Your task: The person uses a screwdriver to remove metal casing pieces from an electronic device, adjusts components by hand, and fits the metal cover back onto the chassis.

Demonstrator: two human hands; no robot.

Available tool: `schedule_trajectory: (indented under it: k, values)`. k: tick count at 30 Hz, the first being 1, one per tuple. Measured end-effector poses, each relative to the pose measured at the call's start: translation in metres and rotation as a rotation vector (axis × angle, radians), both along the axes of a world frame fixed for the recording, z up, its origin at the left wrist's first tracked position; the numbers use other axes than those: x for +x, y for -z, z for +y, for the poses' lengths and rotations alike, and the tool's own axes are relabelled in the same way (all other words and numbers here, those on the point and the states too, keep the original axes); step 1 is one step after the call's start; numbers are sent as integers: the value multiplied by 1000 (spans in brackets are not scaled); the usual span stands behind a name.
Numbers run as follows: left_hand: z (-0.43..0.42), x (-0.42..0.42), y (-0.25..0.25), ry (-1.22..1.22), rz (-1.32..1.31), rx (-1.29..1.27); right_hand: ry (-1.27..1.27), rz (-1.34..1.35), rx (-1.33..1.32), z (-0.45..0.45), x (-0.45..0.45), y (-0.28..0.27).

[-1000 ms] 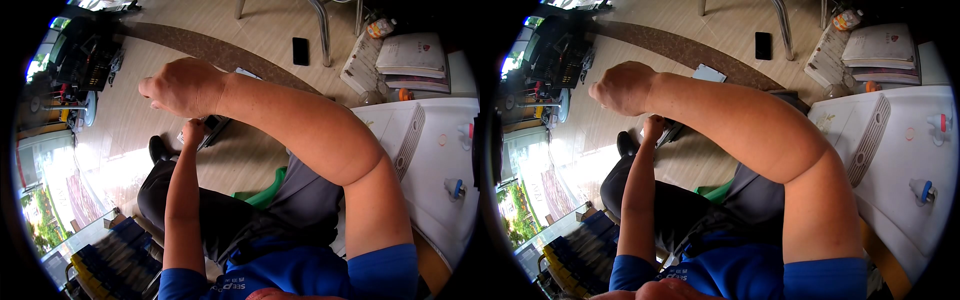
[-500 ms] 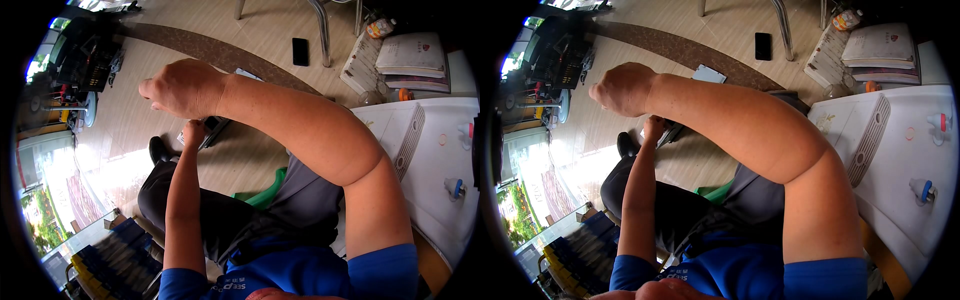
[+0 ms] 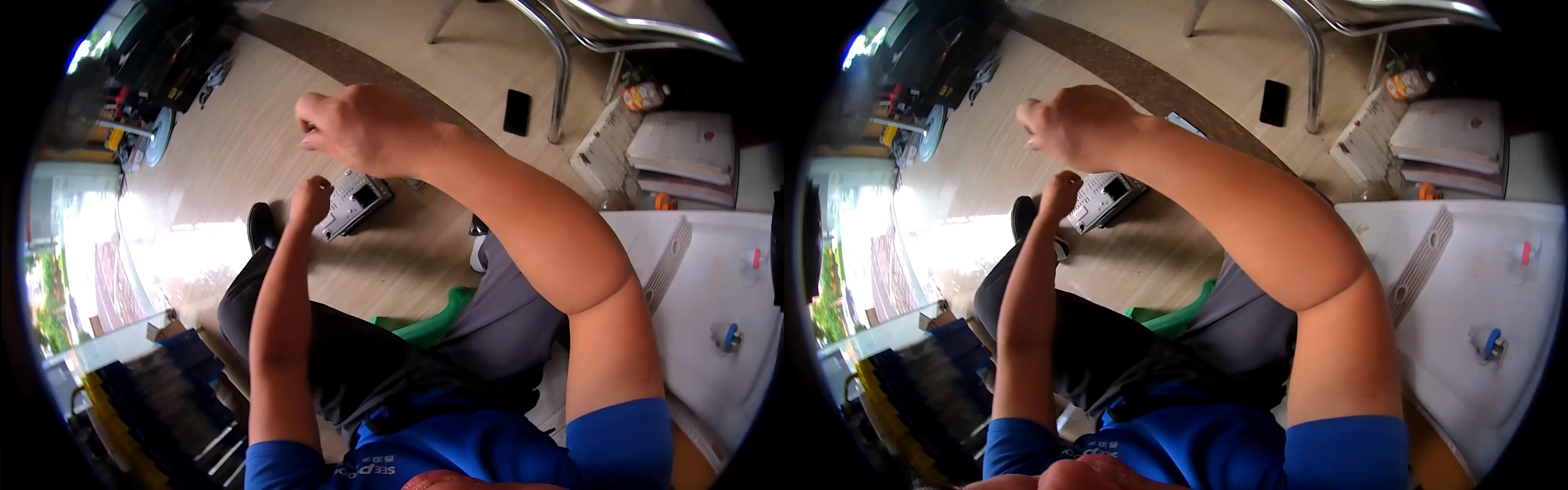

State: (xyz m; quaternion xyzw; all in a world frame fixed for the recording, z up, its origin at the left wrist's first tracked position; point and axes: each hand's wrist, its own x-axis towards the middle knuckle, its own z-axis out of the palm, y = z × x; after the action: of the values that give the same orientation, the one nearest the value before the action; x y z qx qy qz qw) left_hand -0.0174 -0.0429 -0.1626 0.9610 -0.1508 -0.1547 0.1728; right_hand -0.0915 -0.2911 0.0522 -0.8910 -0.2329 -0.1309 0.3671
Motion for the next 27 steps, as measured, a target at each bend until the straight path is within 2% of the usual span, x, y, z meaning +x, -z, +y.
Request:
schedule_trajectory:
  k: [2, 5, 8, 10, 12, 13, 14, 16, 21, 27]
  values:
    - [-2, 2, -52, 41, 36, -96, 37, -30, 17, 6, 3, 3]
    - [7, -4, -123, 104, -77, -104, 5, -40, -27, 13, 4, 9]
    - [17, -14, -168, 73, -162, -147, 28, -67, -100, 24, 9, 16]
    - [28, -19, -172, 49, -228, -191, 26, -72, -152, 34, 12, 26]
    - [36, -18, -168, 33, -67, -157, 17, 37, -174, 41, 15, 38]
    - [42, -16, -166, 132, -22, -24, -11, 164, -120, 48, 13, 38]
    - [44, -15, -161, 99, -12, -55, -43, 174, -153, 53, 14, 44]
    - [45, -12, -156, 275, -8, -80, -101, 200, -136, 61, 15, 65]
    - [45, 3, -169, 240, 40, -118, -83, 421, -147, 80, 15, 119]
    - [55, 9, -182, 226, 57, -169, -126, 419, -221, 88, 17, 162]
